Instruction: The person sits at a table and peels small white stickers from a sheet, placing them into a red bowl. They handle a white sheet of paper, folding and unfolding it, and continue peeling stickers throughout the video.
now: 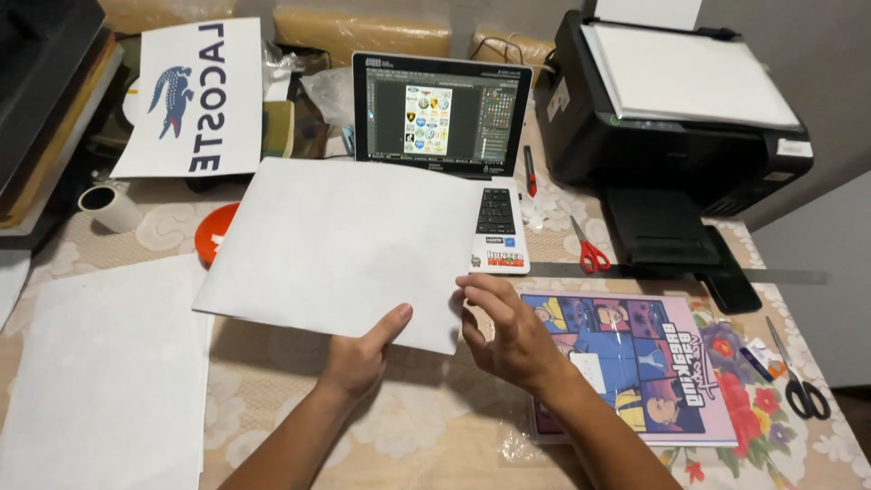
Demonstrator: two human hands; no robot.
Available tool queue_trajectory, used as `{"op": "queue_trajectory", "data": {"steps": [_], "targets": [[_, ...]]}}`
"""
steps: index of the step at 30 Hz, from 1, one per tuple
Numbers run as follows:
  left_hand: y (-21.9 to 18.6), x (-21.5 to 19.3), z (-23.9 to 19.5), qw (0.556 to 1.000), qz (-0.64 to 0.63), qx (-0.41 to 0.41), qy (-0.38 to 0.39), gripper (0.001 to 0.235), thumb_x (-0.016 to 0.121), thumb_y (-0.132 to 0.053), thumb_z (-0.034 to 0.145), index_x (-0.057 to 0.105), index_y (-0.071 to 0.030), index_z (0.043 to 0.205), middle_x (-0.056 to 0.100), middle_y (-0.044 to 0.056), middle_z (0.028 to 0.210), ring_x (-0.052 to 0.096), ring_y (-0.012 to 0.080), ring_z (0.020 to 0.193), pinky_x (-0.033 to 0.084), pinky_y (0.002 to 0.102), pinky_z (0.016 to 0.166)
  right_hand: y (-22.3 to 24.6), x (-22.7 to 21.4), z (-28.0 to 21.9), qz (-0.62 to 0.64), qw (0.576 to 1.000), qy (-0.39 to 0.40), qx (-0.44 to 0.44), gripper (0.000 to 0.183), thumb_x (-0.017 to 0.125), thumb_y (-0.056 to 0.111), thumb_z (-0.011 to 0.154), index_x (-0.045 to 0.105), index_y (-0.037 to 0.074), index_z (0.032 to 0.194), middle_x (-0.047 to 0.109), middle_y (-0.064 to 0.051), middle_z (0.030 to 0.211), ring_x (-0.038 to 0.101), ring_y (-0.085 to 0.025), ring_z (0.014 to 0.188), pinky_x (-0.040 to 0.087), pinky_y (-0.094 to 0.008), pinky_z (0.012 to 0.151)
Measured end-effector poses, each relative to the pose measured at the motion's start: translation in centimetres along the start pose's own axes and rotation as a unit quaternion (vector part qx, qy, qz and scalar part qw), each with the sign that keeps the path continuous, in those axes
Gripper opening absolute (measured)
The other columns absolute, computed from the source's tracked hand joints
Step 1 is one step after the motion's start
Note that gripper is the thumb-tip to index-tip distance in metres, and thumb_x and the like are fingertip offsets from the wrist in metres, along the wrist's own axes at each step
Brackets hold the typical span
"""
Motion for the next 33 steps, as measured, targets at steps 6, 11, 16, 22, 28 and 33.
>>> {"op": "queue_trajectory", "data": {"steps": [6, 11, 16, 22, 28, 33], "targets": [[-3.7, 3.2, -0.1, 0.999, 0.029, 0.025, 0.010, 0.066, 0.081, 0.001, 0.095, 0.061, 0.002, 0.158, 0.077, 0.019, 0.144, 0.067, 0.0377, 0.142, 0.046, 0.065, 0.129, -0.3, 0.6, -0.8, 0.003, 1.000, 0.011, -0.013, 0.068, 0.079, -0.011, 0.091, 0.043, 0.006, 0.146, 0.068, -0.023, 0.142, 0.080, -0.037, 0.109, 0.073, -0.043, 0.081], [-8.4, 5.3, 0.9, 0.996, 0.071, 0.047, 0.039, 0.065, 0.084, -0.006, 0.099, 0.058, 0.010, 0.156, 0.074, 0.024, 0.147, 0.060, 0.0361, 0.145, 0.044, 0.063, 0.129, 0.6, 0.4, 0.6, -0.045, 0.997, 0.023, -0.051, 0.065, 0.078, -0.009, 0.091, 0.045, 0.008, 0.144, 0.069, -0.021, 0.139, 0.079, -0.038, 0.106, 0.071, -0.045, 0.077], [-8.0, 5.7, -0.1, 0.989, 0.125, 0.017, 0.079, 0.060, 0.083, -0.016, 0.103, 0.063, 0.008, 0.154, 0.078, 0.025, 0.140, 0.066, 0.0392, 0.144, 0.047, 0.063, 0.128, 0.6, 0.9, -1.2, -0.045, 0.993, 0.079, -0.076, 0.066, 0.074, -0.010, 0.089, 0.044, 0.012, 0.143, 0.067, -0.020, 0.131, 0.076, -0.037, 0.098, 0.069, -0.044, 0.074], [-6.8, 5.0, -1.1, 0.982, 0.163, -0.005, 0.098, 0.058, 0.081, -0.019, 0.105, 0.064, 0.010, 0.152, 0.079, 0.029, 0.135, 0.069, 0.0410, 0.140, 0.048, 0.066, 0.125, -0.5, 2.3, -2.3, -0.050, 0.990, 0.112, -0.072, 0.071, 0.072, -0.012, 0.089, 0.037, 0.020, 0.142, 0.063, -0.018, 0.123, 0.074, -0.037, 0.088, 0.068, -0.046, 0.067], [-11.2, 7.3, 0.4, 0.975, 0.201, 0.020, 0.094, 0.065, 0.087, -0.025, 0.103, 0.065, 0.020, 0.146, 0.078, 0.032, 0.131, 0.066, 0.0376, 0.138, 0.053, 0.061, 0.120, -1.6, 3.2, -2.8, -0.069, 0.988, 0.119, -0.076, 0.062, 0.069, -0.008, 0.094, 0.039, 0.022, 0.139, 0.062, -0.013, 0.121, 0.072, -0.034, 0.088, 0.066, -0.046, 0.070], [-10.5, 7.2, -0.1, 0.969, 0.224, 0.019, 0.100, 0.067, 0.085, -0.031, 0.105, 0.065, 0.017, 0.147, 0.077, 0.033, 0.135, 0.066, 0.0385, 0.143, 0.050, 0.061, 0.122, -0.3, 2.1, -2.6, -0.060, 0.988, 0.119, -0.077, 0.054, 0.068, -0.008, 0.098, 0.040, 0.020, 0.136, 0.061, -0.015, 0.121, 0.069, -0.038, 0.088, 0.064, -0.049, 0.072]]}}
Point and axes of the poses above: each hand's wrist, its own z-axis towards the middle knuckle, its own x-axis out of the palm, y = z × x, the point moved 10 cm from there along z, towards the middle knuckle
